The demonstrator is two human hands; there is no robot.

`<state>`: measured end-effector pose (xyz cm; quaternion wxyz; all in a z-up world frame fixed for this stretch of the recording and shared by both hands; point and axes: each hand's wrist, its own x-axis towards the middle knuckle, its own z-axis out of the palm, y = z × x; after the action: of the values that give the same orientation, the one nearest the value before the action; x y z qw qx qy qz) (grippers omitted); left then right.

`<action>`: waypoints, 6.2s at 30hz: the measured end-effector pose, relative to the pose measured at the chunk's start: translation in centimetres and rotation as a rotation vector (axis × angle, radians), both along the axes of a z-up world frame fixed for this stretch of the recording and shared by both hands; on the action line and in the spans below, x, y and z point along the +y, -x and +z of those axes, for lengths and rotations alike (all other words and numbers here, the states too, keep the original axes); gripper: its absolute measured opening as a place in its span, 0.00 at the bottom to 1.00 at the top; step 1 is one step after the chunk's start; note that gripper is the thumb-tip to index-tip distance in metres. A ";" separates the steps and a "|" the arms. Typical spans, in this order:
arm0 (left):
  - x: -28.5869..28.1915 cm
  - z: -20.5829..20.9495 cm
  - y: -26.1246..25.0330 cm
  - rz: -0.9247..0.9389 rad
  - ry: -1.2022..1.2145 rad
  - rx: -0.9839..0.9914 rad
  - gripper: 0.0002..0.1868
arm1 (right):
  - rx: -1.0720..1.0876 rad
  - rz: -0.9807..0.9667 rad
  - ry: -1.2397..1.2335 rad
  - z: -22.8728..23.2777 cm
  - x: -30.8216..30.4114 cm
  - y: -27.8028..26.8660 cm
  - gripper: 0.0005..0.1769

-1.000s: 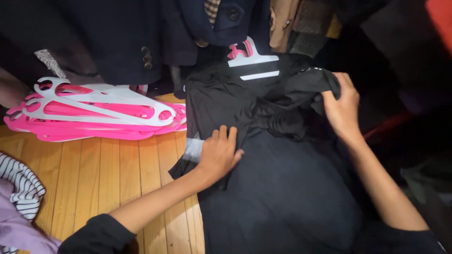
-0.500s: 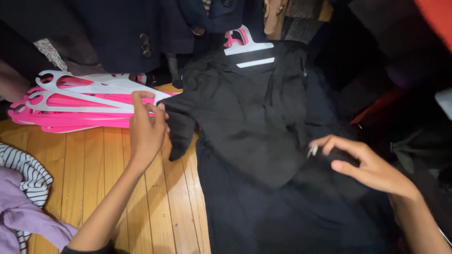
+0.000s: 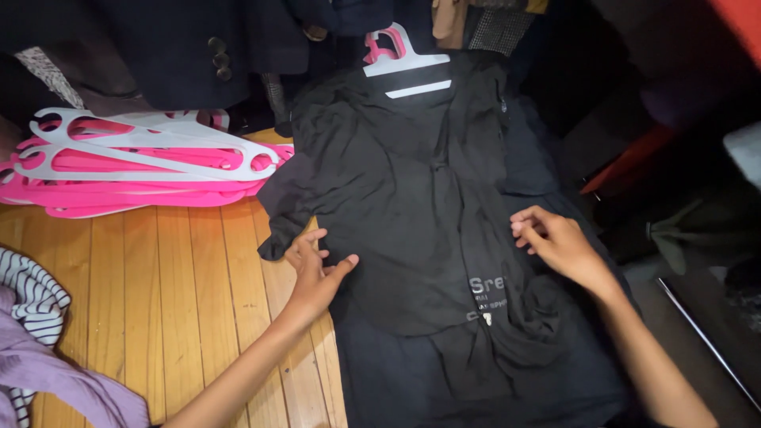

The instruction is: Hang a black shirt on a plastic hanger

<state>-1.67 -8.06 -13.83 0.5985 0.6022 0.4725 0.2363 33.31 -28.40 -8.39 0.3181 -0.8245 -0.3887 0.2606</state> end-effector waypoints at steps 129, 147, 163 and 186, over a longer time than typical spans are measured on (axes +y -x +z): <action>-10.3 13.8 9.9 -1.079 -0.085 0.814 0.24 | -0.385 -0.234 0.022 -0.3 -22.0 -0.8 0.20; 7.9 10.2 -5.8 -0.495 -0.584 0.139 0.12 | -0.545 0.212 -0.199 7.5 2.0 -1.1 0.21; 17.1 5.8 -15.6 -0.250 -0.798 0.571 0.31 | -0.460 0.036 -0.219 -5.4 25.0 -12.6 0.25; 17.2 3.1 -14.2 -0.201 -1.064 0.500 0.31 | -0.886 -0.014 -0.200 -5.9 25.2 -7.2 0.33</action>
<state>12.54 9.09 -10.72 0.1048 0.8985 0.3565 0.2339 40.50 -3.24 -14.28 0.2010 -0.8245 -0.5048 -0.1582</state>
